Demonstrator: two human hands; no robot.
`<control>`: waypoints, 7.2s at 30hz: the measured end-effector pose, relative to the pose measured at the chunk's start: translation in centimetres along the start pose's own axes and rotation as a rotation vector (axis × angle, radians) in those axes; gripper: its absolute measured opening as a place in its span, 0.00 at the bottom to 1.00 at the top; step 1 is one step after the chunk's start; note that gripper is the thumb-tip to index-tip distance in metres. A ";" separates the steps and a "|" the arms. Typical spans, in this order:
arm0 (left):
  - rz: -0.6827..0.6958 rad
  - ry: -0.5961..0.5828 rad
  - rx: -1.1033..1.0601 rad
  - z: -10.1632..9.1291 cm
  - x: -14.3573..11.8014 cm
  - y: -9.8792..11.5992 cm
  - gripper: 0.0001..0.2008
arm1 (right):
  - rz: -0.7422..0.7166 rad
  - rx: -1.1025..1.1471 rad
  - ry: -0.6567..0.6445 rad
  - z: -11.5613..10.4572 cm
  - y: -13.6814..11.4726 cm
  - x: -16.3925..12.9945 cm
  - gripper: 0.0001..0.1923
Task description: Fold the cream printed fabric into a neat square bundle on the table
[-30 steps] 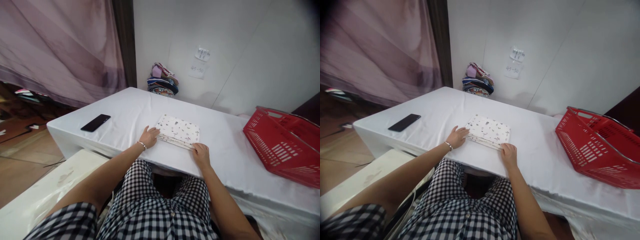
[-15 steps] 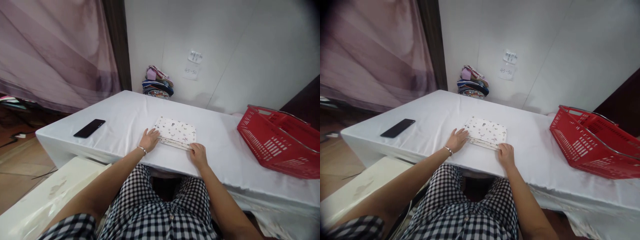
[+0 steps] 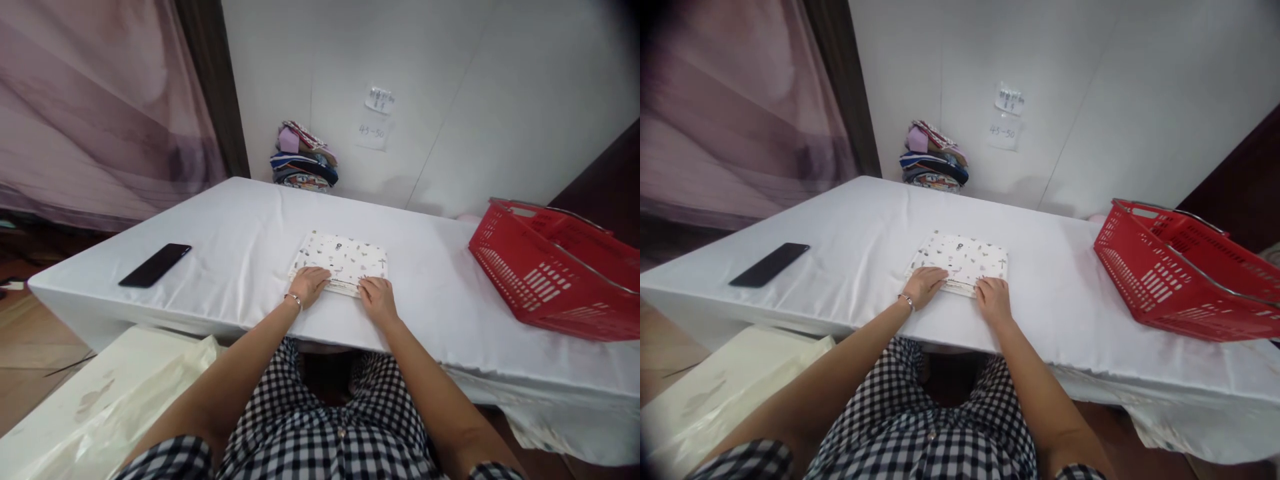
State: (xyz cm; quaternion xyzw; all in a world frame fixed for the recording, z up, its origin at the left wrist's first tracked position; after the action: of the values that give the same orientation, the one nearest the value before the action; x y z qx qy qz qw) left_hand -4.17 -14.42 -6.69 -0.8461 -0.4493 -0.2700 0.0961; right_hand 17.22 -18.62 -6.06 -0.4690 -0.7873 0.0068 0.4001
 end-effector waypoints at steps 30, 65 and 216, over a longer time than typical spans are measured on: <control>0.044 0.060 0.001 -1.4 1.6 3.2 0.09 | 0.057 0.107 0.018 -0.2 0.1 -0.1 0.11; 0.218 -0.076 0.149 -1.3 2.9 4.2 0.12 | 0.066 0.090 0.035 -0.3 0.1 0.1 0.11; -1.019 -0.037 -0.219 -1.4 -2.5 -5.2 0.12 | 0.673 0.525 0.433 -1.7 3.2 -4.0 0.12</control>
State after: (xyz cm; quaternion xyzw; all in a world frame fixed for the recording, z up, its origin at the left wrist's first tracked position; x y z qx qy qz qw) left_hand -10.03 -13.75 -7.34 -0.5297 -0.7750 -0.3127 -0.1446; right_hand 21.56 -20.45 -8.66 -0.5718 -0.4618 0.2369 0.6354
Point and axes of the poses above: each hand's wrist, its own x-axis towards the middle knuckle, its own z-axis out of the palm, y = z × x, the point moved 3 cm from there along x, towards the middle knuckle, and after that the axes turned 12 degrees about x, right-handed, at the moved point
